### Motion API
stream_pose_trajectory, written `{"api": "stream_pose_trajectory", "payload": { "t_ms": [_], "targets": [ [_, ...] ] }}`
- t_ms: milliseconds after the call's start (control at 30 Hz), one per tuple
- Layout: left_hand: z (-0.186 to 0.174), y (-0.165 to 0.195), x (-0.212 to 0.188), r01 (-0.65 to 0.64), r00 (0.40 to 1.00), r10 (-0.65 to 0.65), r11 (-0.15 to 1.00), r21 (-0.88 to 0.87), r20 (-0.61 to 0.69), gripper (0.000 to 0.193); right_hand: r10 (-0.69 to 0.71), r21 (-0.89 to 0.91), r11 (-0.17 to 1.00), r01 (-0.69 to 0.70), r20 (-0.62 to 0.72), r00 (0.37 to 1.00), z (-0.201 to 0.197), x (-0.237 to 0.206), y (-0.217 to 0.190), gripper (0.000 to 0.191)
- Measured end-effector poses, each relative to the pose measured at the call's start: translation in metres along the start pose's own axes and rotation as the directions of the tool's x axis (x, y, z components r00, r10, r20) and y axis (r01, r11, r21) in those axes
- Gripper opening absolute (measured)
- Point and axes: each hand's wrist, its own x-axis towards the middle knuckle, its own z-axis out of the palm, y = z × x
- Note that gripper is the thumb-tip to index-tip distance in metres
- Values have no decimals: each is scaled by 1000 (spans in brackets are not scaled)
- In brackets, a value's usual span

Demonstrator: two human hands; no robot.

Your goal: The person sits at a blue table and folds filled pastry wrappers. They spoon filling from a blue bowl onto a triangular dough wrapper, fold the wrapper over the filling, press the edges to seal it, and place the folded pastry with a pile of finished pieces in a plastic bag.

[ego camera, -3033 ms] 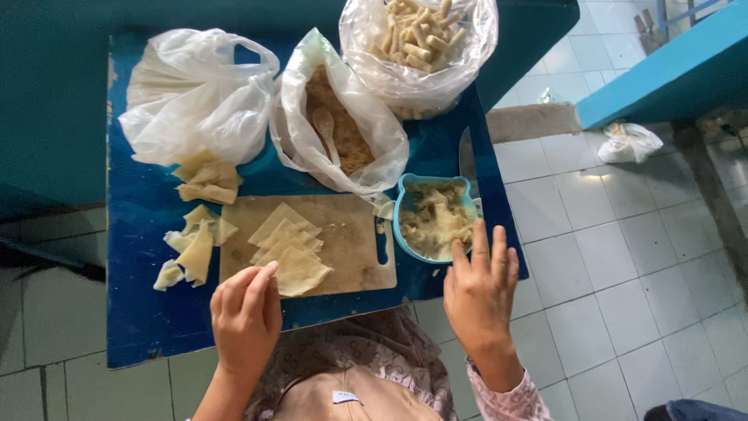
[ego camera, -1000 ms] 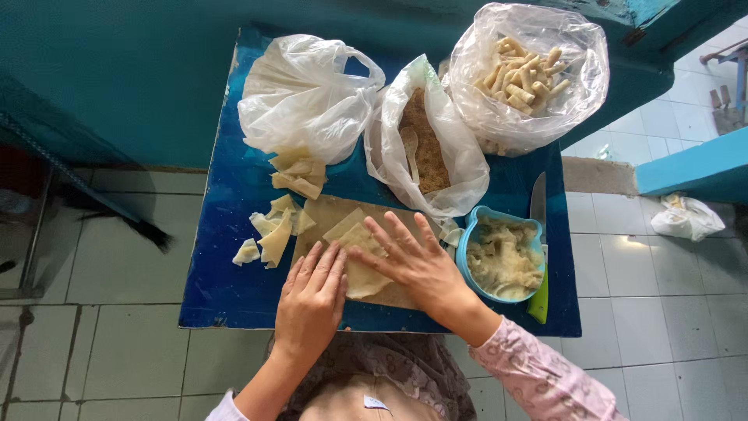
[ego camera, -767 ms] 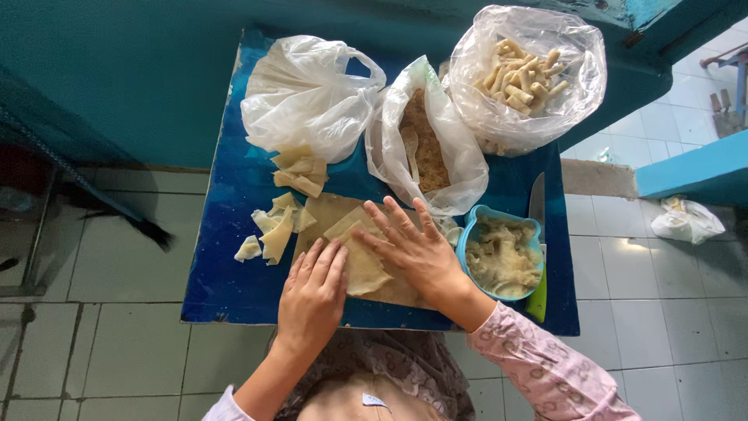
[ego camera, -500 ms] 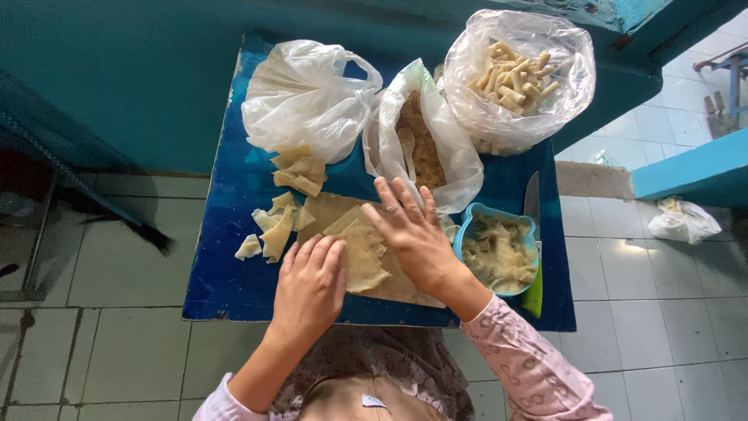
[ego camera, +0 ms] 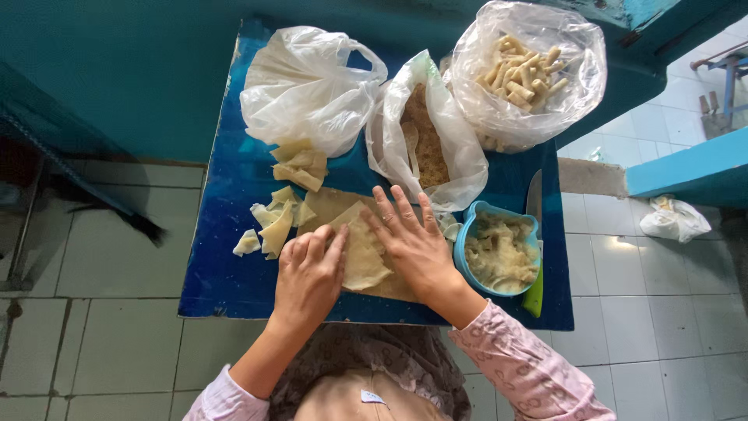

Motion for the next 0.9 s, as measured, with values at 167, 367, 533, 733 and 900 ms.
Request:
{"api": "stream_pose_trajectory", "payload": {
  "t_ms": [167,367,533,733,900],
  "targets": [
    [-1,-1,2,-33,999,34,999,21,-5,45,-40,-194,981,22,-89,995,-14,1,2,65],
    [-3,-1,3,-41,999,41,999,25,-4,48,-62,55,996,66,-64,996,-3,7,3,78],
    [-3,-1,2,-37,999,37,999,16,15,49,-20,49,999,22,-32,999,7,22,15,79],
    [-5,0,3,-25,1000,25,1000,2,10,49,-38,60,997,48,-151,988,3,28,22,62],
    [-6,0,4,-31,1000,31,999,16,-4,45,483,507,817,-275,-339,808,11,20,44,26]
  ]
}}
